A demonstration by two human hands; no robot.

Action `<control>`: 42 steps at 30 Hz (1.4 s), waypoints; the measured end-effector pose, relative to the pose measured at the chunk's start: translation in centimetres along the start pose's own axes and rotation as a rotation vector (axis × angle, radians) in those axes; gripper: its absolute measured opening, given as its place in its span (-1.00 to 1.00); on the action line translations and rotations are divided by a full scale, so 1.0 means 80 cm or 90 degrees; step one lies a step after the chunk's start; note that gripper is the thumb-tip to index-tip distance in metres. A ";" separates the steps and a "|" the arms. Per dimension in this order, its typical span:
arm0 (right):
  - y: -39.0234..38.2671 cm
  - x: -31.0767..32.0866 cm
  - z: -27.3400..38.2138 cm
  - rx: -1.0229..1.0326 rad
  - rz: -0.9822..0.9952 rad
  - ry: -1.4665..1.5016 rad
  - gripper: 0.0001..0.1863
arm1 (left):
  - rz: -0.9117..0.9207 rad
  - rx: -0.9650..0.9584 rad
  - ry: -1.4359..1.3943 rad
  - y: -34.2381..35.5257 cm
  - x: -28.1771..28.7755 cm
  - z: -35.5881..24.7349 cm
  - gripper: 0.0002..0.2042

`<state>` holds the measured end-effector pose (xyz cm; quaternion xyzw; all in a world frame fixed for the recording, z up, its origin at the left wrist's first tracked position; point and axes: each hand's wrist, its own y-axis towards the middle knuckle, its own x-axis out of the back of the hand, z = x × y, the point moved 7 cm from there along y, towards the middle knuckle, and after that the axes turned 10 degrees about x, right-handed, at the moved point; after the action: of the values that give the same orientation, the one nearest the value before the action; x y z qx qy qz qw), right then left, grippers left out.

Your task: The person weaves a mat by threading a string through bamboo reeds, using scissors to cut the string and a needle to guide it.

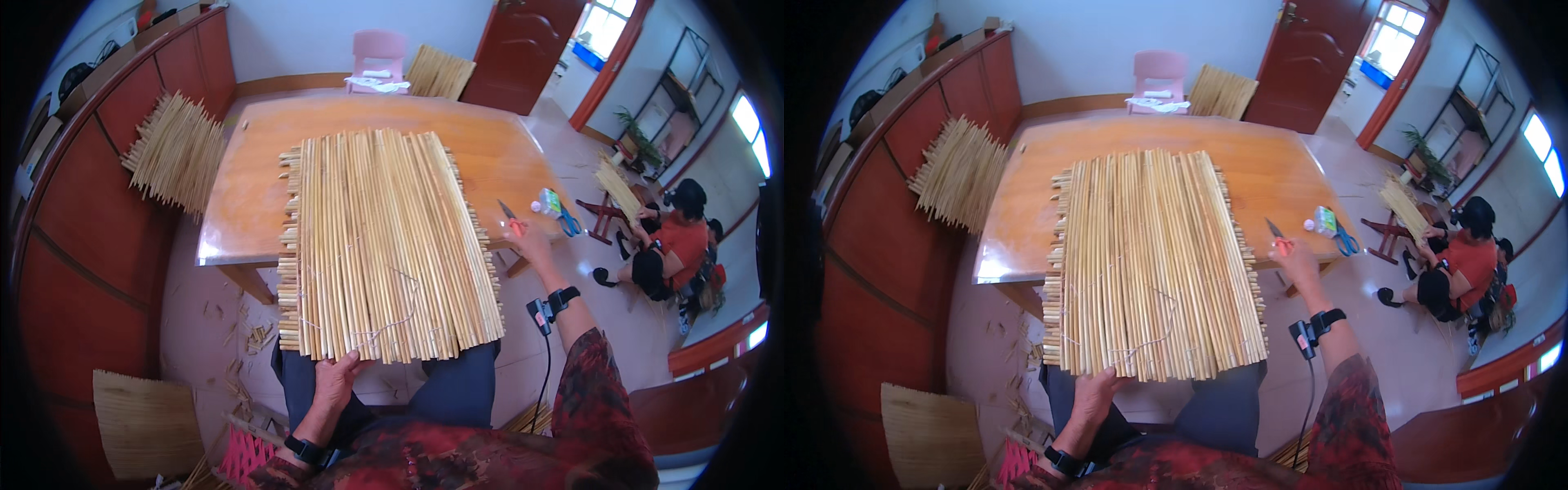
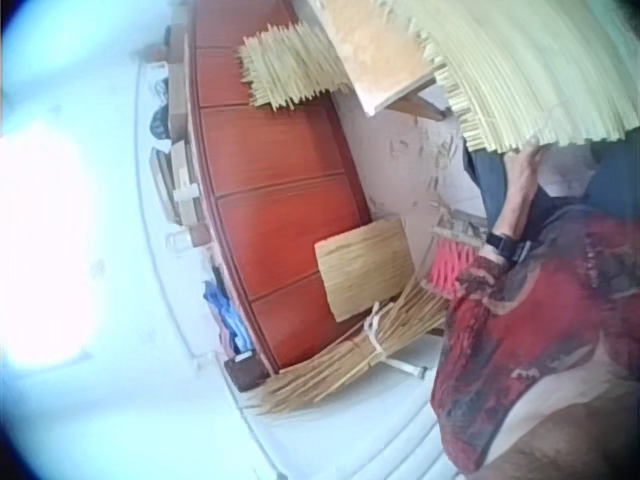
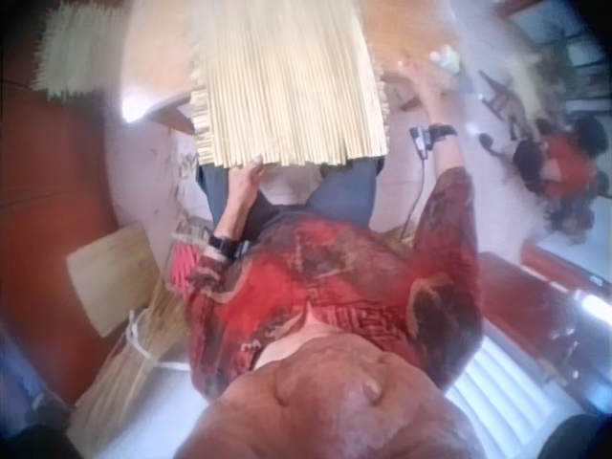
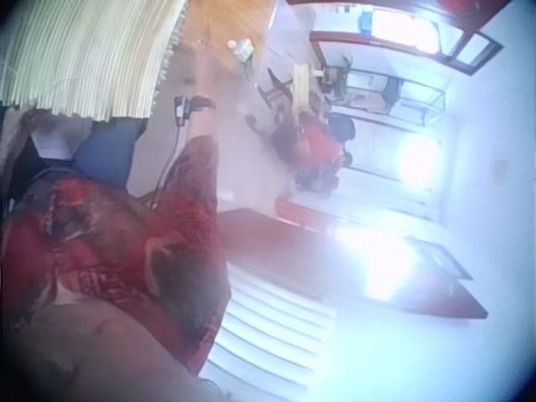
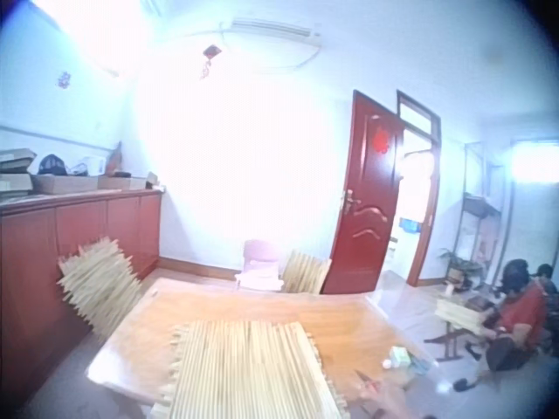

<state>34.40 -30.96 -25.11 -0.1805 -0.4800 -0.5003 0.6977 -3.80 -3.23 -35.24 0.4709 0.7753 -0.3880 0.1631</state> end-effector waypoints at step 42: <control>-0.156 -0.054 0.411 -0.067 0.371 0.995 -0.91 | 0.087 0.051 -0.145 0.013 -0.010 0.003 -0.54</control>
<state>7.29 -10.00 -16.05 0.0694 0.2323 -0.3030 0.9216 -2.52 -3.64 -35.38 0.4818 0.7019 -0.4573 0.2571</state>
